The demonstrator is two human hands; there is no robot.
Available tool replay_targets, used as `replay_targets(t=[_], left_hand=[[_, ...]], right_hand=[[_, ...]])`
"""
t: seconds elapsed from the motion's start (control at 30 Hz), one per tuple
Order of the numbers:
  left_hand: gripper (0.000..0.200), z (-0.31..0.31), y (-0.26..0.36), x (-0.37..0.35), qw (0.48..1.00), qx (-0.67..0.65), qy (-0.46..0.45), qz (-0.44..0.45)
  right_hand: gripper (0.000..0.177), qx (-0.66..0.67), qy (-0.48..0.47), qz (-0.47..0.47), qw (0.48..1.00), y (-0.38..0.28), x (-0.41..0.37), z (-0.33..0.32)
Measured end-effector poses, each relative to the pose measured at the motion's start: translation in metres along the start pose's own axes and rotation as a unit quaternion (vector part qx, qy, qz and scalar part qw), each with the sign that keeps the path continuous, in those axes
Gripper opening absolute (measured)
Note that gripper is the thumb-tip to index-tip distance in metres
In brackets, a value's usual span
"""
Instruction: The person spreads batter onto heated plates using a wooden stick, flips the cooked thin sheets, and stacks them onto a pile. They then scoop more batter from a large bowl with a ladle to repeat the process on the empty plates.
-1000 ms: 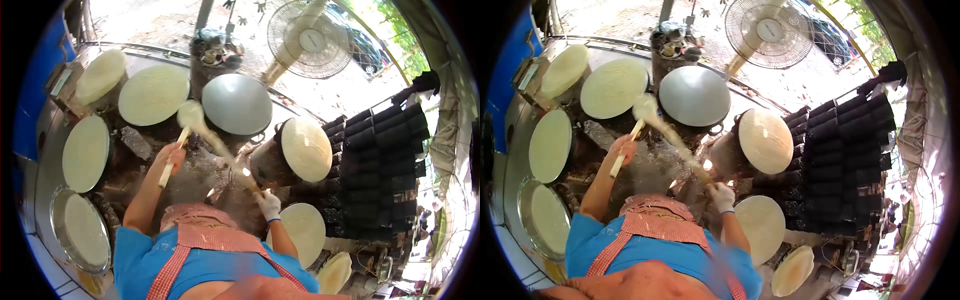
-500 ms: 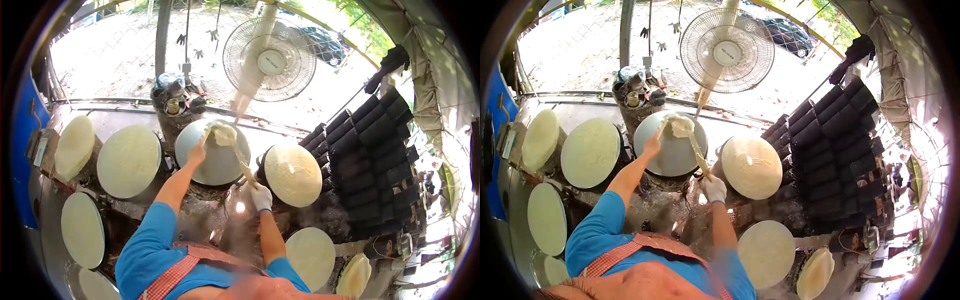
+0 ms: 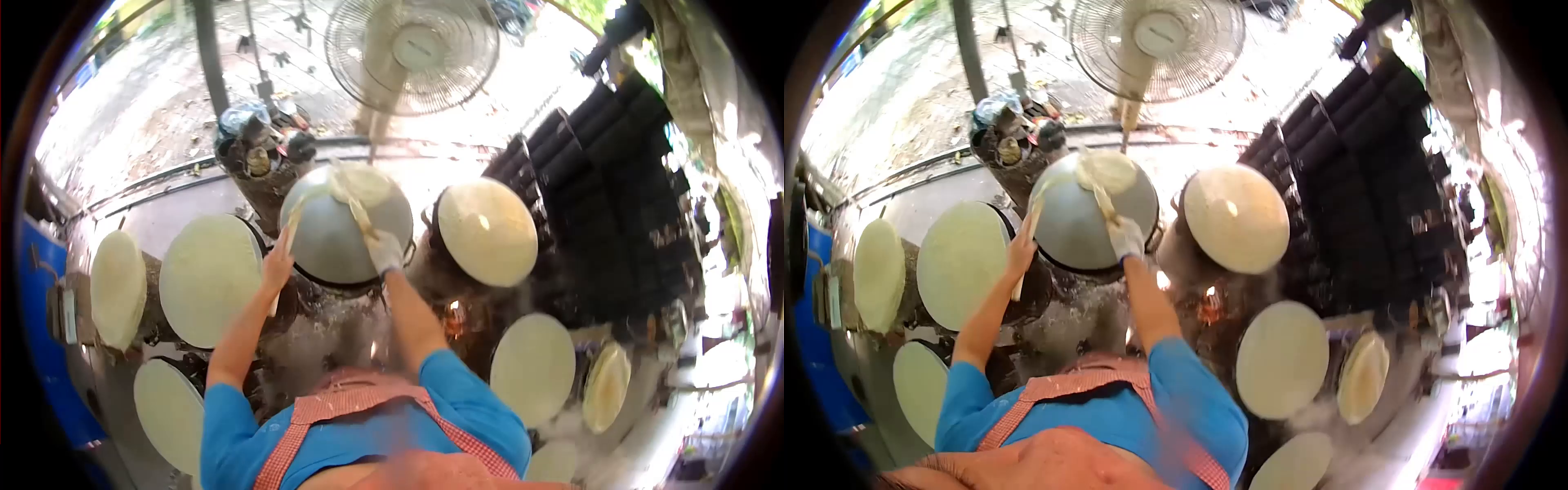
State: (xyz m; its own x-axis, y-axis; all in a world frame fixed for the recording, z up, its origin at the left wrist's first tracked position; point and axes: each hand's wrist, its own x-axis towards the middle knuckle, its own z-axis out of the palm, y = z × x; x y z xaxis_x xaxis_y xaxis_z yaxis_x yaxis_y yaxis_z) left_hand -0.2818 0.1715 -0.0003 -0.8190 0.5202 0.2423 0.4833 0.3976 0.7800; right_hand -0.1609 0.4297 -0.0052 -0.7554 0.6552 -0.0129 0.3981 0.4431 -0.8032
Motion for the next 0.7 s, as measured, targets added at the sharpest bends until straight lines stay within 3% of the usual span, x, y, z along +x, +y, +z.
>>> replay_targets(t=[0.03, 0.07, 0.1, 0.13, 0.17, 0.23, 0.3, 0.33, 0.37, 0.4, 0.43, 0.5, 0.57, 0.63, 0.7], left_hand=[[0.071, -0.006, -0.004, -0.026, 0.999, 0.041, -0.031, -0.009], [0.068, -0.026, 0.015, -0.053, 0.991, 0.015, -0.094, -0.089], [0.068, -0.019, -0.031, -0.079, 0.997, 0.049, -0.055, -0.009], [0.067, -0.019, -0.076, -0.106, 0.99, 0.128, -0.062, 0.005], [0.067, -0.017, -0.102, -0.125, 0.977, 0.206, -0.059, 0.014], [0.067, -0.019, -0.101, -0.143, 0.989, 0.087, -0.077, -0.087], [0.067, -0.025, -0.074, -0.148, 0.995, 0.084, -0.036, -0.048], [0.068, -0.029, -0.06, -0.151, 0.996, 0.084, -0.016, -0.028], [0.068, -0.034, -0.029, -0.146, 0.991, 0.052, -0.034, -0.115], [0.07, -0.035, -0.037, -0.149, 0.993, 0.053, -0.028, -0.106], [0.071, -0.037, -0.028, -0.148, 0.992, 0.039, -0.02, -0.122], [0.073, -0.038, -0.021, -0.145, 0.988, 0.022, -0.011, -0.152], [0.073, -0.034, -0.009, -0.145, 0.988, -0.002, 0.007, -0.152], [0.072, -0.027, -0.003, -0.145, 0.986, -0.004, 0.017, -0.168], [0.071, -0.028, 0.006, -0.145, 0.982, -0.002, 0.023, -0.187]], right_hand=[[0.033, -0.063, 0.023, -0.006, 0.998, 0.0, 0.003, -0.012], [0.033, -0.122, 0.013, 0.016, 0.992, -0.001, -0.003, -0.038], [0.028, -0.117, 0.039, 0.099, 0.987, -0.003, -0.017, -0.06], [0.029, 0.022, 0.084, 0.12, 0.989, 0.034, -0.023, -0.052], [0.029, 0.081, 0.097, 0.13, 0.983, 0.044, -0.034, -0.034], [0.03, 0.127, 0.095, 0.142, 0.977, 0.027, -0.052, -0.001], [0.03, 0.279, 0.023, 0.106, 0.954, 0.021, -0.044, 0.045], [0.031, 0.195, -0.031, 0.073, 0.978, -0.001, -0.047, 0.015], [0.032, 0.129, -0.075, 0.094, 0.984, 0.018, -0.037, 0.003], [0.032, 0.17, -0.022, 0.113, 0.979, 0.01, -0.042, -0.015], [0.031, 0.241, -0.034, 0.107, 0.964, 0.002, -0.048, -0.051], [0.027, 0.43, 0.022, 0.134, 0.892, 0.049, -0.029, -0.04], [0.026, 0.261, -0.031, 0.148, 0.953, 0.083, -0.017, 0.011], [0.026, 0.298, -0.128, 0.282, 0.903, 0.016, -0.032, 0.002], [0.03, 0.282, -0.148, 0.17, 0.932, 0.025, -0.019, -0.022]])
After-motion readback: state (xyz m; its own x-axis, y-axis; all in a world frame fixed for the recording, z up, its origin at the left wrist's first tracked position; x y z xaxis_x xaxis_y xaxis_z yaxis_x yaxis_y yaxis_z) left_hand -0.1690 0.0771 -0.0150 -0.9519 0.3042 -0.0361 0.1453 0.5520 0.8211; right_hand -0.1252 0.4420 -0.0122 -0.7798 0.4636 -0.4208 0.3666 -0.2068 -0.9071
